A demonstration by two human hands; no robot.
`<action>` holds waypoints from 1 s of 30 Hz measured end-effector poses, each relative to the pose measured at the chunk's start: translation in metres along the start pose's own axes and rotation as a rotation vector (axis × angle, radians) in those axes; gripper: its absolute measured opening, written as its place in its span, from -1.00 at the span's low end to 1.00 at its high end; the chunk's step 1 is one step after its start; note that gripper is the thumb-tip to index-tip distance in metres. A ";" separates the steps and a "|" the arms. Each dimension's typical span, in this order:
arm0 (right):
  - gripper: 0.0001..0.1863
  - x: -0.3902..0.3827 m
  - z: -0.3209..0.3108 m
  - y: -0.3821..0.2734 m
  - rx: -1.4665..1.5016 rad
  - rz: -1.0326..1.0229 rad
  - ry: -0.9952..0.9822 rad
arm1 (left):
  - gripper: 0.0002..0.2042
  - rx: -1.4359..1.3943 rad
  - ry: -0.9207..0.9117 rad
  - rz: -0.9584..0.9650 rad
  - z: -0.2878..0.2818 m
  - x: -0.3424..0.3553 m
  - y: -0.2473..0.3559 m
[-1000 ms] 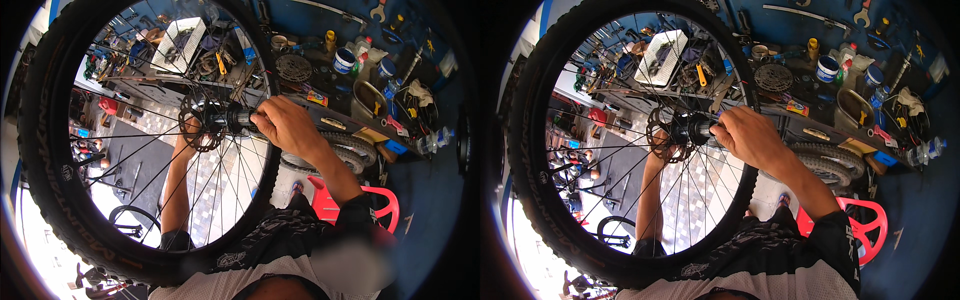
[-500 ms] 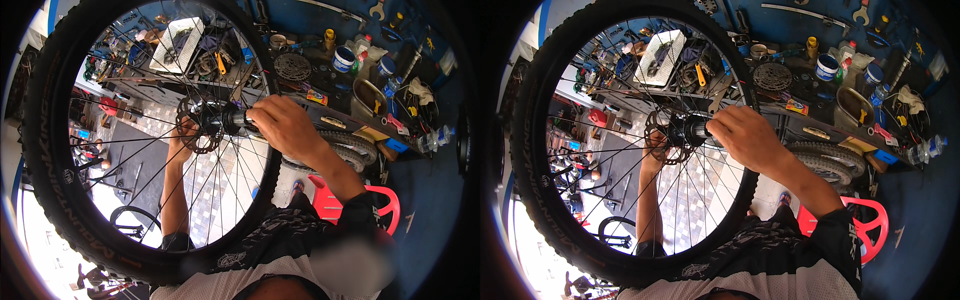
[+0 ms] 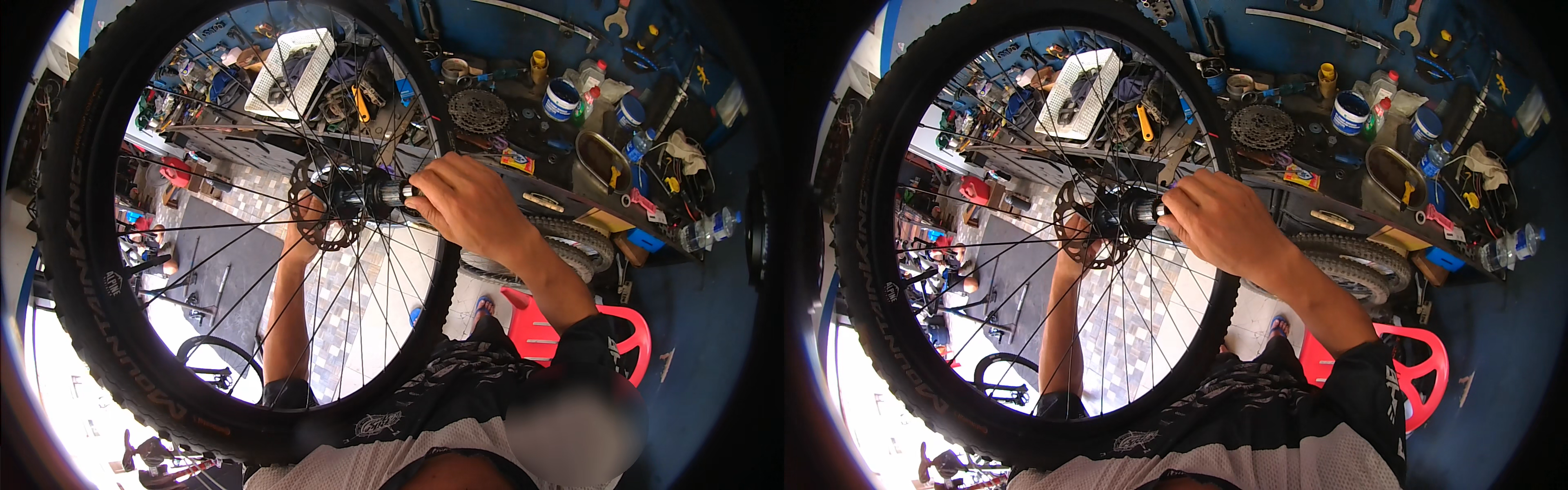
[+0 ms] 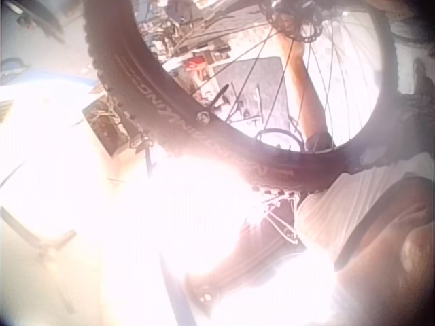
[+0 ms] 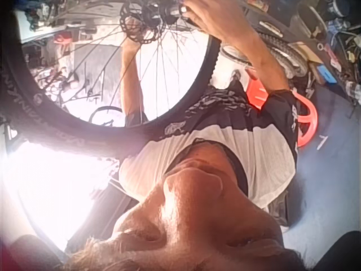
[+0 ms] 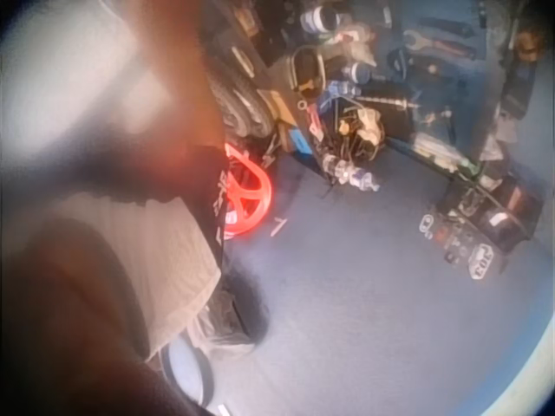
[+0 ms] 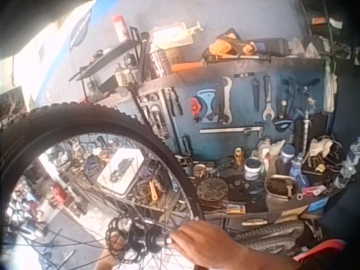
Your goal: The person removes a cassette from a bicycle wheel, places it on a workbench, and then uses a tool to adjust the hub. The person handles the wheel and tools throughout the process in a workshop setting.
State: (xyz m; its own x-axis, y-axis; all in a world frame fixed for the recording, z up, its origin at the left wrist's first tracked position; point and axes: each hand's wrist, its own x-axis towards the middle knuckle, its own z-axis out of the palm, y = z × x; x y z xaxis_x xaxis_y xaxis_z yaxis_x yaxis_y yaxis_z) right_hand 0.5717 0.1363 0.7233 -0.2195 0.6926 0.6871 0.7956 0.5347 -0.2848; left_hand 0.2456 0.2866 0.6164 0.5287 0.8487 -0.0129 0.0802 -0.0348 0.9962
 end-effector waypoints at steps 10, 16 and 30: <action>-0.77 -0.001 0.000 0.003 0.044 0.115 -0.076 | -0.85 -0.261 -0.041 -0.003 0.028 0.006 0.007; -0.77 -0.002 -0.002 0.004 0.054 0.004 -0.020 | -0.84 -0.334 -0.030 0.011 0.022 0.000 0.010; -0.73 0.001 -0.005 0.009 -0.021 -0.110 -0.028 | -0.71 -0.117 -0.024 0.087 0.010 -0.001 0.004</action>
State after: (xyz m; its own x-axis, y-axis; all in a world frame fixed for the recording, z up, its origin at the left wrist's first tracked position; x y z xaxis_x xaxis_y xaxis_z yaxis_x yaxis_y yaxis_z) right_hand 0.5819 0.1392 0.7249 -0.3216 0.6438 0.6943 0.7774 0.5982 -0.1947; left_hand 0.2531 0.2802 0.6192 0.5495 0.8323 0.0732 -0.0649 -0.0448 0.9969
